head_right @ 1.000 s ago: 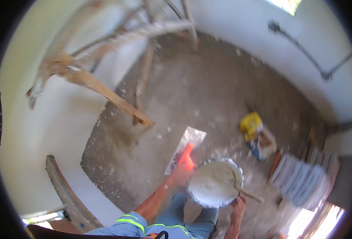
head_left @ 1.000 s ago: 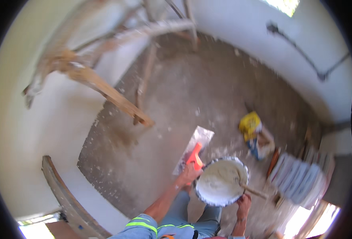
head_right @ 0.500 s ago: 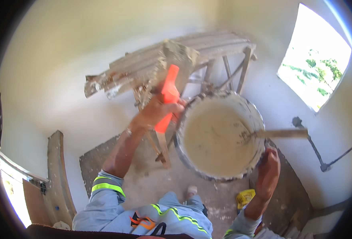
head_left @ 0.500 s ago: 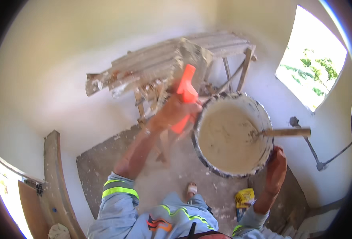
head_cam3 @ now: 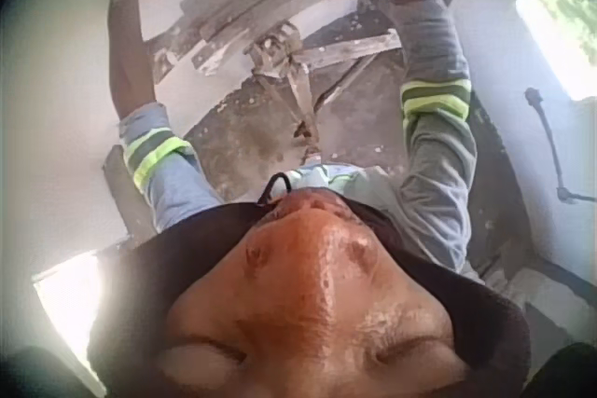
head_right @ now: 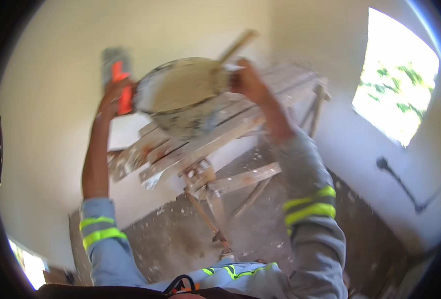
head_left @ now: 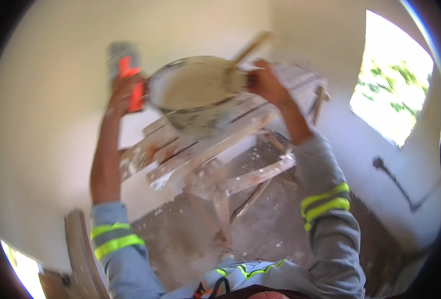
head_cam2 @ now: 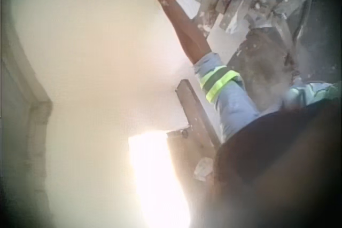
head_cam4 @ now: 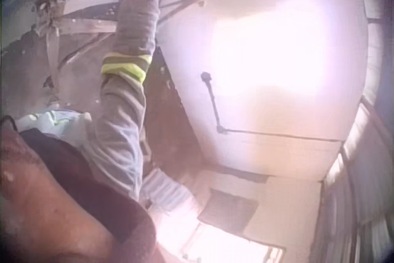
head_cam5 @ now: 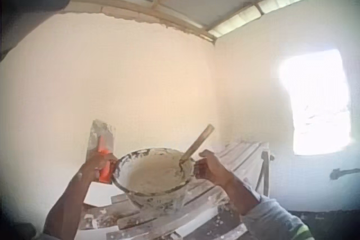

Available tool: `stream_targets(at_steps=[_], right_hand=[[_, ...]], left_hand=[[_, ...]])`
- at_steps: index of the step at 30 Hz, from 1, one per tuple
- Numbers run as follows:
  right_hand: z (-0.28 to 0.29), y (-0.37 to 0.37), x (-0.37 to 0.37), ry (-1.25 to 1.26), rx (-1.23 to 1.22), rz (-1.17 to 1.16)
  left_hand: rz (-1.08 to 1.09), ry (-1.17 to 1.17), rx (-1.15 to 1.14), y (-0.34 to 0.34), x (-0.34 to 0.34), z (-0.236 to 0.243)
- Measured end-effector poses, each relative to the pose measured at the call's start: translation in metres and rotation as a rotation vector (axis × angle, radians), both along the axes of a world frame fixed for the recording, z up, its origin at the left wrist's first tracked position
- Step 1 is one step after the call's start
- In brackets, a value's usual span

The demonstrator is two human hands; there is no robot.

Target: Mixing skim coat compound in a bucket and applying it to an interior wall using a trowel.

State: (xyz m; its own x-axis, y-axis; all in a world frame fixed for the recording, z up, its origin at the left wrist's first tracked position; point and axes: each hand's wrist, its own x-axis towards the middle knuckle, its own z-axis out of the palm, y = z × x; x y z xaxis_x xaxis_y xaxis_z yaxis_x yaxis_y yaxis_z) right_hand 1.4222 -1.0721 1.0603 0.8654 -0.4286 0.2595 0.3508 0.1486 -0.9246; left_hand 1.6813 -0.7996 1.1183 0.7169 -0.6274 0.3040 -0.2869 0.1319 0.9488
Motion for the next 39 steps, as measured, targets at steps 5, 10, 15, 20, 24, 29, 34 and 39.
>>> stream_targets(at_steps=[5, 10, 15, 20, 24, 29, 34, 39], right_hand=[[-0.006, 0.042, 0.108, -0.059, -0.035, -0.061], [-0.010, -0.005, 0.111, -0.072, 0.153, -0.040], [-0.043, -0.021, 0.031, -0.066, -0.245, -0.108], [-0.261, -0.061, -0.176, 0.135, -0.057, -0.753], [-0.493, 0.028, -0.435, 1.151, 0.220, -1.158], [-0.573, 0.140, -0.685, 1.375, 0.824, -1.584], [-0.521, 0.015, -0.753, 0.872, 0.672, -1.833], [-0.462, -0.183, -0.682, 0.441, 0.492, -1.648]], left_hand=[[0.089, 0.043, -0.014, 0.044, 0.108, -0.037], [-0.007, 0.140, 0.091, 0.014, 0.186, -0.086], [0.015, 0.081, 0.088, 0.059, 0.184, -0.096], [0.493, -0.170, 0.179, 0.138, 0.155, -0.010], [0.541, -0.509, 0.295, 0.069, -0.028, 0.007], [0.532, -0.933, 0.594, -0.056, -0.197, 0.010], [0.168, -0.928, 0.388, -0.248, -0.262, -0.049], [-0.123, -0.415, 0.489, -0.400, -0.305, -0.082]])
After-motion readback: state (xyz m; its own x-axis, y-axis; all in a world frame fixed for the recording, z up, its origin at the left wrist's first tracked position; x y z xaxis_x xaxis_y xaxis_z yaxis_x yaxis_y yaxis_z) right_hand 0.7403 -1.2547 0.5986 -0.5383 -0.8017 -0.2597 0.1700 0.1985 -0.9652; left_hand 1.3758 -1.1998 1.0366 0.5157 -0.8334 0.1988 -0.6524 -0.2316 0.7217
